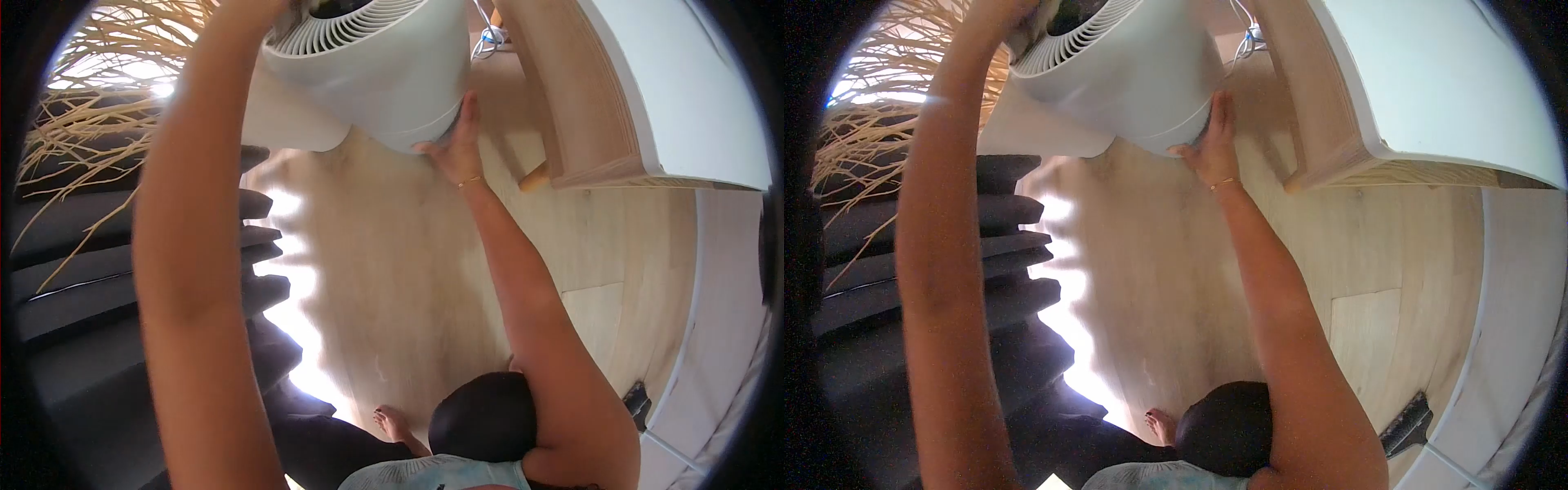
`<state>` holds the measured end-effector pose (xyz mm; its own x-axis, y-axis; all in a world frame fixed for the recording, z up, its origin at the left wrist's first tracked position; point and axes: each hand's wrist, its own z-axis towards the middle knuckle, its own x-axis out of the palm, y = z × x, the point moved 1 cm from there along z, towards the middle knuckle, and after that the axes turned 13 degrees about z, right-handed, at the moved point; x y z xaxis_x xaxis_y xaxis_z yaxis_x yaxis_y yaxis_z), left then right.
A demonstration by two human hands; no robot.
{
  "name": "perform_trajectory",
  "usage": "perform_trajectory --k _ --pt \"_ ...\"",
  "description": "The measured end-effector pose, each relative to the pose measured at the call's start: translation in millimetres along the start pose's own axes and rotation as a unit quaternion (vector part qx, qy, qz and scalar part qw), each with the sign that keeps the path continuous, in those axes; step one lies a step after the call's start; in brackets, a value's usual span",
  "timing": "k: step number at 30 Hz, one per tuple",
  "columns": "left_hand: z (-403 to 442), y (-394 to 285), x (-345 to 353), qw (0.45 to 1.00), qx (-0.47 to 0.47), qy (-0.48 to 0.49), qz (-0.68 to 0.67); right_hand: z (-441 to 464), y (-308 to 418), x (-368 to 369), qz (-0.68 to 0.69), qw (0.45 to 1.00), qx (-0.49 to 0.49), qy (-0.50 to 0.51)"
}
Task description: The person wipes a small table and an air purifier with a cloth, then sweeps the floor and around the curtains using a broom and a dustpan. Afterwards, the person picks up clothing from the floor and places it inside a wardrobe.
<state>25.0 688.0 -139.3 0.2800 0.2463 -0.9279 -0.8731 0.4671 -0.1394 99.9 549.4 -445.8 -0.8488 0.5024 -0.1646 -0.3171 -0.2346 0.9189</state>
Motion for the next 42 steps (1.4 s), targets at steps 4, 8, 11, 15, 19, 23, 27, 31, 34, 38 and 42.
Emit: perform_trajectory --k 4,8,11,15,19,23,27,31,34,38,42 --pt "-118 14 0 0.993 -0.105 -0.058 -0.001 5 8 -5 0.007 1.0 0.002 0.004" --pt "-153 72 71 0.852 -0.238 0.088 -0.458 11 29 -25 0.077 0.995 0.063 -0.01" --pt "-140 85 91 0.862 -0.177 0.226 -0.417 34 49 -40 0.1 0.994 0.031 0.028" --pt "-134 69 89 0.859 -0.179 0.211 -0.431 53 63 -47 0.093 0.993 0.033 0.063" --pt "-130 52 99 0.869 -0.163 0.192 -0.426 70 51 -62 0.107 0.992 0.007 0.064" --pt "-141 44 107 0.888 -0.131 0.171 -0.407 70 43 -73 0.129 0.985 -0.011 0.111" --pt "-161 36 112 0.867 -0.157 0.157 -0.445 60 45 -69 0.109 0.986 0.0 0.122" --pt "-170 24 116 0.873 -0.153 0.141 -0.441 39 46 -64 0.051 0.994 -0.031 0.091" --pt "-199 40 132 0.893 -0.251 0.137 -0.348 -15 54 -71 -0.119 0.99 0.065 0.043" --pt "-277 61 98 0.85 -0.294 0.227 -0.373 -91 129 -108 0.194 0.891 0.387 0.137" --pt "-380 101 52 0.707 -0.431 0.3 -0.473 -99 331 -177 0.411 0.873 0.188 0.182"
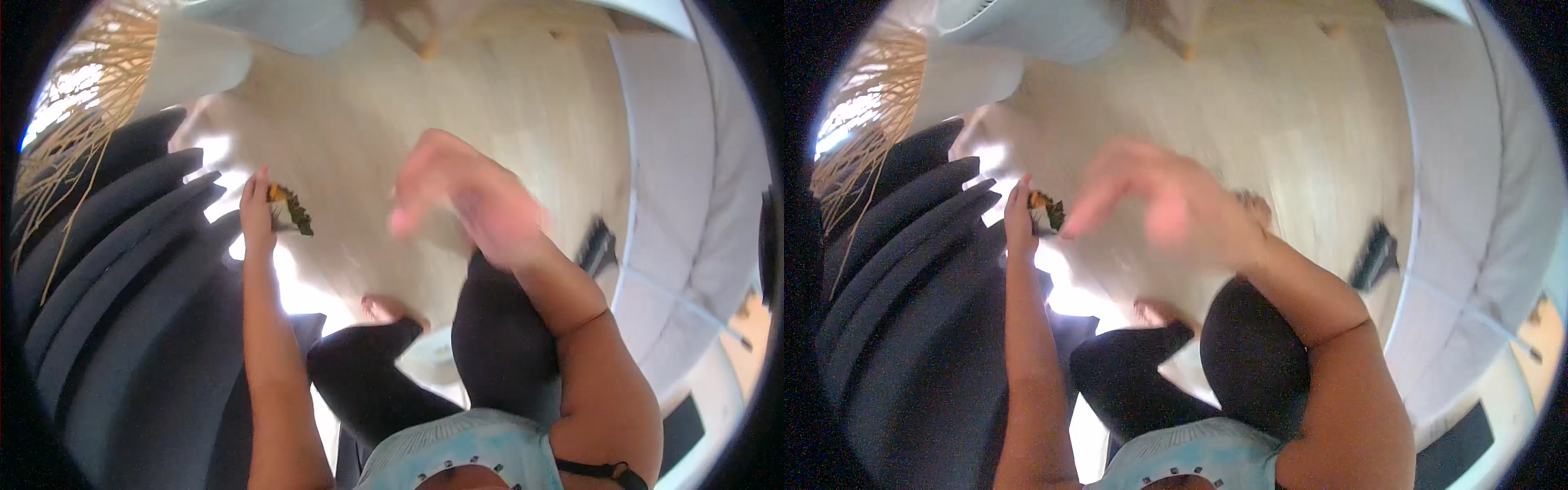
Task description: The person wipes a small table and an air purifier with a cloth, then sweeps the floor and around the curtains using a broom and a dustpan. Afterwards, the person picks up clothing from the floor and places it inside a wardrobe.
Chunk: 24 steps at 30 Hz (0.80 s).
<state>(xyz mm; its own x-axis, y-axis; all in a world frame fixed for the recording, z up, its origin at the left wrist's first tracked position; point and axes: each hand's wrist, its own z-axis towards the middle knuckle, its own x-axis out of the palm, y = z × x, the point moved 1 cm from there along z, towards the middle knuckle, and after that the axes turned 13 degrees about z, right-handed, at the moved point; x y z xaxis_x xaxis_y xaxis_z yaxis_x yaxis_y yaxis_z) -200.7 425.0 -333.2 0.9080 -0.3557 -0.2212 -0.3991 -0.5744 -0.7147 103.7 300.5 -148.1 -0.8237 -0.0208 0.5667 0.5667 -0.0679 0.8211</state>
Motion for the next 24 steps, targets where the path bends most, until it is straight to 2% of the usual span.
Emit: perform_trajectory --k 1,2,3,4,5,7,8,10,11,12,13,14,15,16,17,18,19,20,21,22,24 --pt "-47 -17 5 0.997 -0.042 -0.043 0.044 -16 52 32 -0.02 1.0 -0.015 -0.007" --pt "-94 -36 14 0.989 -0.083 -0.085 0.088 -28 100 66 -0.056 0.995 0.046 -0.065" --pt "-114 -23 8 0.992 -0.08 -0.08 0.05 -22 156 108 -0.119 0.947 0.235 -0.184" --pt "-130 -12 1 0.985 -0.145 -0.088 0.04 -23 201 142 -0.142 0.886 0.357 -0.261" --pt "-145 2 -7 0.987 -0.144 -0.064 0.039 -39 216 158 -0.141 0.877 0.363 -0.28" --pt "-182 6 -1 0.988 -0.145 -0.024 0.042 -71 236 188 -0.096 0.959 0.093 -0.25" --pt "-207 -2 10 0.987 -0.146 0.002 0.062 -92 241 199 -0.078 0.971 -0.047 -0.222" --pt "-267 -22 25 0.981 -0.155 0.05 0.108 -139 249 224 -0.041 0.935 -0.317 -0.154" --pt "-284 -39 34 0.98 -0.143 0.064 0.123 -158 253 231 -0.023 0.886 -0.454 -0.094" --pt "-304 -46 45 0.981 -0.121 0.064 0.136 -193 262 228 -0.019 0.88 -0.467 -0.08" --pt "-324 -56 55 0.981 -0.102 0.088 0.14 -220 278 221 -0.243 0.908 -0.331 -0.088" --pt "-342 -63 66 0.984 -0.093 0.075 0.134 -247 286 207 -0.451 0.87 -0.176 -0.092" --pt "-362 -66 78 0.987 -0.073 0.08 0.12 -277 282 174 -0.463 0.868 -0.08 -0.16" --pt "-376 -67 83 0.989 -0.057 0.084 0.109 -313 273 127 -0.561 0.801 0.002 -0.21" --pt "-380 -49 82 0.992 -0.059 0.079 0.078 -353 271 78 -0.558 0.774 0.096 -0.284" --pt "-398 -49 86 0.994 -0.057 0.061 0.075 -392 285 43 -0.654 0.689 0.164 -0.265" --pt "-409 -54 92 0.994 -0.068 0.033 0.076 -442 285 -3 -0.757 0.594 0.168 -0.215" --pt "-421 -54 98 0.994 -0.08 -0.003 0.075 -485 299 -40 -0.812 0.481 0.271 -0.193" --pt "-423 -34 92 0.994 -0.086 -0.004 0.068 -506 316 -64 -0.798 0.353 0.46 -0.165" --pt "-437 -37 91 0.992 -0.112 -0.015 0.057 -532 327 -83 -0.793 0.267 0.533 -0.127" --pt "-474 -28 102 0.985 -0.166 -0.039 -0.029 -584 352 -114 -0.774 0.24 0.584 -0.052"
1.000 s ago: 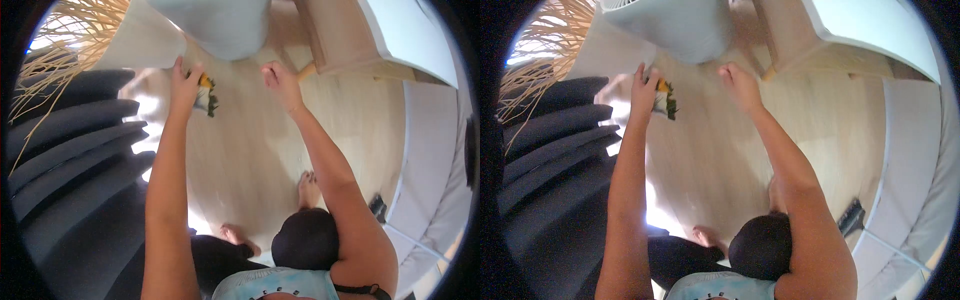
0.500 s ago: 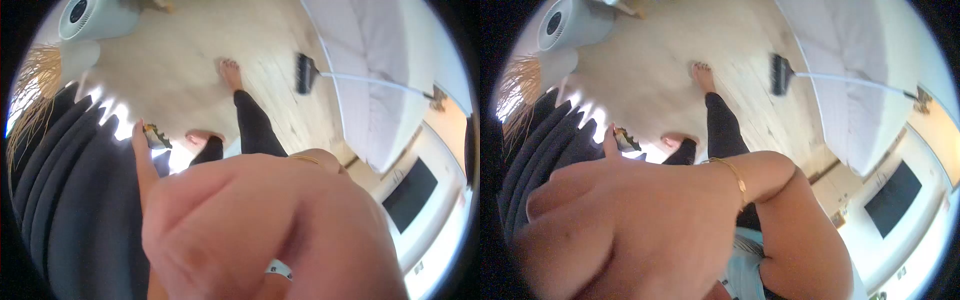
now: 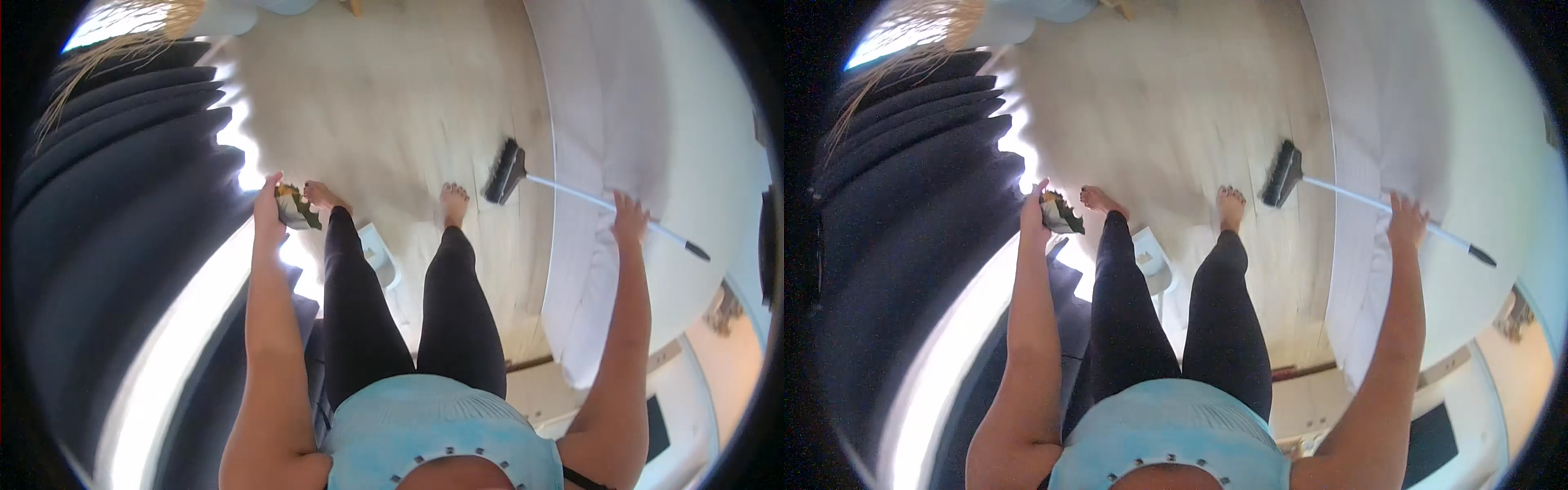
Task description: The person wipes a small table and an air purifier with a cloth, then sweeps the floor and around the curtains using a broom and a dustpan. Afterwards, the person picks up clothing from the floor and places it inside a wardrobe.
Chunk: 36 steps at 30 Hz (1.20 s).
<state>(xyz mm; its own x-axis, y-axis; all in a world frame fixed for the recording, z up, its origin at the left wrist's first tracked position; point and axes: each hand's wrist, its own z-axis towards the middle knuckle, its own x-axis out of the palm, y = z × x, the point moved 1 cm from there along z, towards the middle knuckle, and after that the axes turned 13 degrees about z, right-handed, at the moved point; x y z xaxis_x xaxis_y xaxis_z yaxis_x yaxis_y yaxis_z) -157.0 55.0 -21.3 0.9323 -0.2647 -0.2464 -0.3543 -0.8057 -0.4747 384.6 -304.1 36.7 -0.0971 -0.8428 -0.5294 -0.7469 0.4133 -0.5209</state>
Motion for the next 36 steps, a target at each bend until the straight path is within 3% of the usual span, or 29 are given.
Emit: perform_trajectory --k 1,4,6,8,9,10,11,12,13,17,18,19,20,22,24,26,28,30,31,34,36 --pt "-2 21 -8 0.995 0.015 0.011 -0.099 14 -23 40 -0.063 0.996 -0.031 -0.064" --pt "-34 76 -9 0.94 -0.011 -0.057 -0.337 5 -43 51 -0.106 0.981 -0.139 -0.081" --pt "-65 102 -18 0.905 0.013 0.013 -0.426 4 -42 54 -0.077 0.96 -0.226 -0.145" --pt "-92 131 -19 0.935 -0.011 -0.029 -0.354 8 -36 51 -0.04 0.975 -0.202 -0.083" --pt "-119 143 -16 0.987 0.084 -0.037 -0.135 4 -35 47 0.012 0.985 -0.169 -0.023" --pt "-135 147 -16 0.979 -0.027 -0.06 -0.195 -7 -37 37 0.003 0.986 -0.167 -0.025" --pt "-145 166 -23 0.997 -0.01 -0.068 -0.039 -19 -36 26 0.033 0.981 -0.189 -0.022" --pt "-158 182 -29 0.964 0.014 -0.12 0.236 -23 -37 20 0.064 0.975 -0.213 -0.017" --pt "-143 226 -55 0.931 0.051 -0.126 0.338 -25 -31 11 0.1 0.978 -0.185 0.005" --pt "-184 272 -101 0.832 -0.068 -0.169 0.523 -18 -35 -11 0.171 0.961 -0.208 -0.066" --pt "-191 274 -103 0.836 -0.074 -0.165 0.518 11 -29 -4 0.21 0.93 -0.281 -0.104" --pt "-199 278 -104 0.786 -0.122 -0.13 0.593 32 -23 -3 0.247 0.891 -0.355 -0.141" --pt "-210 283 -106 0.726 -0.168 -0.091 0.661 25 -6 -16 0.239 0.891 -0.359 -0.138" --pt "-222 274 -116 0.706 -0.183 -0.099 0.677 -1 50 -58 0.407 0.904 -0.101 0.085" --pt "-229 292 -127 0.684 -0.195 -0.099 0.696 11 73 -46 0.399 0.908 -0.117 0.054" --pt "-232 321 -151 0.711 -0.297 0.055 0.635 32 97 -17 0.391 0.91 -0.136 0.024" --pt "-242 385 -164 0.719 -0.316 0.075 0.615 59 111 30 0.225 0.94 -0.196 -0.166" --pt "-253 434 -165 0.7 -0.386 0.21 0.563 25 134 58 0.33 0.911 -0.209 -0.129" --pt "-262 460 -172 0.763 -0.337 0.162 0.527 -18 151 61 0.391 0.907 -0.151 -0.045" --pt "-266 428 -146 0.789 -0.34 0.257 0.441 -135 180 105 0.475 0.865 -0.15 0.058" --pt "-266 429 -136 0.768 -0.353 0.242 0.477 -208 198 118 0.372 0.905 -0.197 0.062"
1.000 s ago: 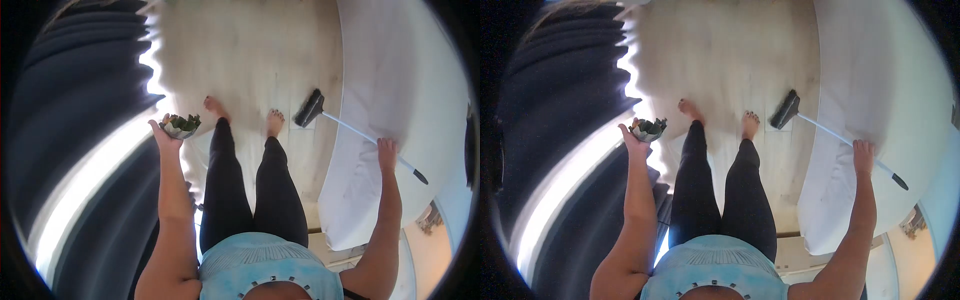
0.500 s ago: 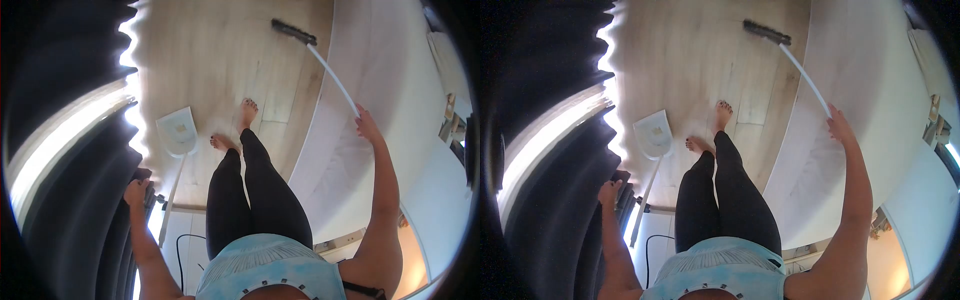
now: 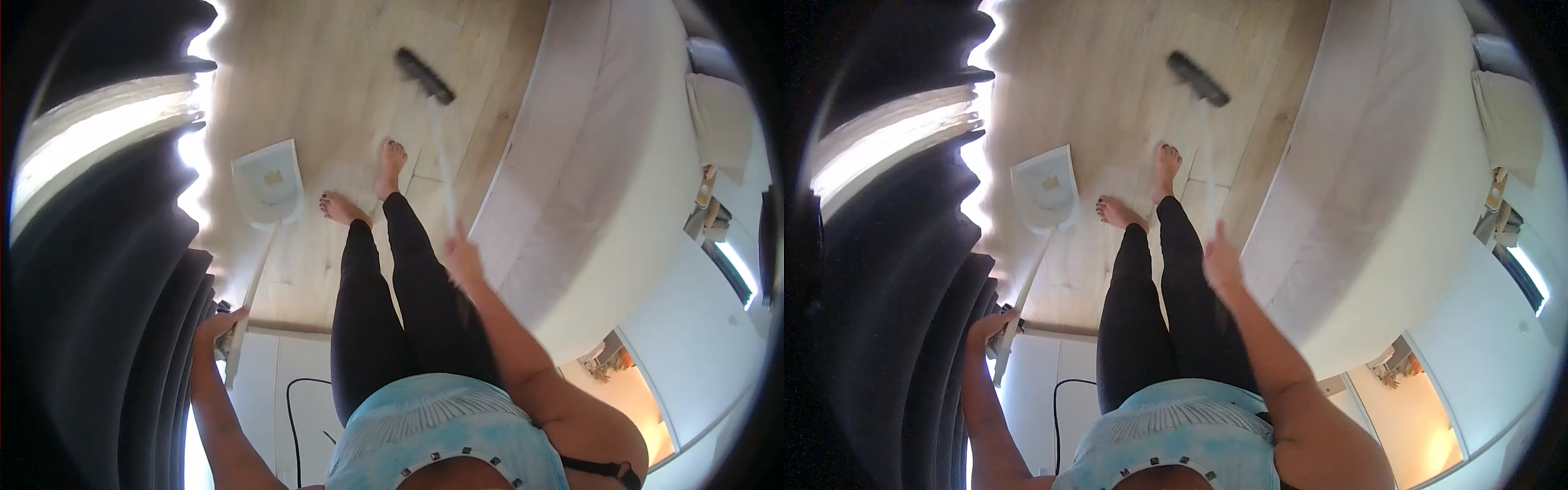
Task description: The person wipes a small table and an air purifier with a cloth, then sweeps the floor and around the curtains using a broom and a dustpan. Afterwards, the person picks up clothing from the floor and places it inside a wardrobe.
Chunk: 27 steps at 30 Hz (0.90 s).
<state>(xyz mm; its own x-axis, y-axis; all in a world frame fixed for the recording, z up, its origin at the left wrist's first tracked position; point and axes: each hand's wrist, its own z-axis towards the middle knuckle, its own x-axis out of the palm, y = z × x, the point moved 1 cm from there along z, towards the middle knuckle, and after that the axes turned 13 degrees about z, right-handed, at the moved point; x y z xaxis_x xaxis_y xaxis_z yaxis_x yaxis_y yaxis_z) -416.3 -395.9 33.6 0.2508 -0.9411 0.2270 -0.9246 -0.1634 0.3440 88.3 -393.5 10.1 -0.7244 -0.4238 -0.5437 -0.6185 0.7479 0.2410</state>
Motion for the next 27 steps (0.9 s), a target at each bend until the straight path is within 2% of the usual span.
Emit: perform_trajectory --k 1,2,3,5,7,9,10,11,12,13,14,15,16,17,19,20,21,22,23,24,25,26,27 --pt "0 -3 4 0.988 0.061 0.048 -0.13 -24 9 13 0.008 1.0 -0.011 0.027" --pt "-2 -5 8 0.954 0.12 0.094 -0.257 -41 12 24 0.035 0.998 -0.03 0.042" --pt "-7 -11 13 0.941 0.127 0.097 -0.299 -49 8 29 0.044 0.996 -0.062 0.049" --pt "-14 -20 23 0.941 0.137 0.08 -0.299 -56 12 19 0.052 0.992 -0.1 0.055" --pt "3 -14 39 0.93 0.123 0.05 -0.343 -58 35 -19 0.119 0.986 0.017 0.113" --pt "-4 -5 39 0.939 0.123 0.032 -0.318 -32 33 -37 0.126 0.989 -0.028 0.074" --pt "-14 -4 35 0.95 0.121 0.013 -0.287 -12 40 -50 0.12 0.992 -0.019 0.047" --pt "-30 -8 32 0.95 0.118 -0.025 -0.287 19 41 -62 0.051 0.998 -0.032 0.0" --pt "-38 -9 28 0.949 0.117 -0.027 -0.29 43 61 -77 0.062 0.998 0.014 -0.017" --pt "-43 -8 23 0.96 0.113 -0.065 -0.247 85 57 -84 0.057 0.996 -0.038 -0.06" --pt "-47 -4 18 0.969 0.107 -0.099 -0.201 114 66 -94 0.025 0.996 -0.035 -0.075" --pt "-50 0 15 0.964 0.102 -0.1 -0.226 128 76 -99 0.03 0.995 -0.025 -0.096" --pt "-38 8 9 0.966 0.137 -0.152 -0.159 133 85 -101 0.035 0.992 -0.016 -0.12" --pt "-22 15 0 0.967 0.149 -0.151 -0.144 135 82 -91 0.035 0.992 -0.018 -0.121" --pt "-11 18 -12 0.968 0.162 -0.141 -0.129 138 47 -54 0.035 0.994 -0.047 -0.09" --pt "-15 17 -22 0.972 0.128 -0.115 -0.16 133 38 -45 0.033 0.994 -0.064 -0.078" --pt "-17 14 -27 0.973 0.093 -0.087 -0.192 92 39 -19 -0.188 0.931 -0.272 -0.156" --pt "-16 13 -26 0.973 0.096 -0.083 -0.195 53 44 5 -0.141 0.975 -0.167 -0.035" --pt "-16 13 -24 0.972 0.088 -0.076 -0.206 20 40 32 -0.017 0.996 -0.091 -0.017" --pt "-16 14 -24 0.97 0.08 -0.073 -0.217 -20 38 60 0.055 0.997 -0.028 0.035" --pt "-18 13 -23 0.97 0.081 -0.074 -0.218 -58 54 68 0.066 0.995 -0.012 0.076" --pt "-21 11 -20 0.963 0.09 -0.081 -0.239 -93 86 65 0.052 0.983 0.091 0.15" --pt "-22 11 -16 0.957 0.099 -0.089 -0.259 -99 49 91 0.008 0.989 -0.087 0.116"
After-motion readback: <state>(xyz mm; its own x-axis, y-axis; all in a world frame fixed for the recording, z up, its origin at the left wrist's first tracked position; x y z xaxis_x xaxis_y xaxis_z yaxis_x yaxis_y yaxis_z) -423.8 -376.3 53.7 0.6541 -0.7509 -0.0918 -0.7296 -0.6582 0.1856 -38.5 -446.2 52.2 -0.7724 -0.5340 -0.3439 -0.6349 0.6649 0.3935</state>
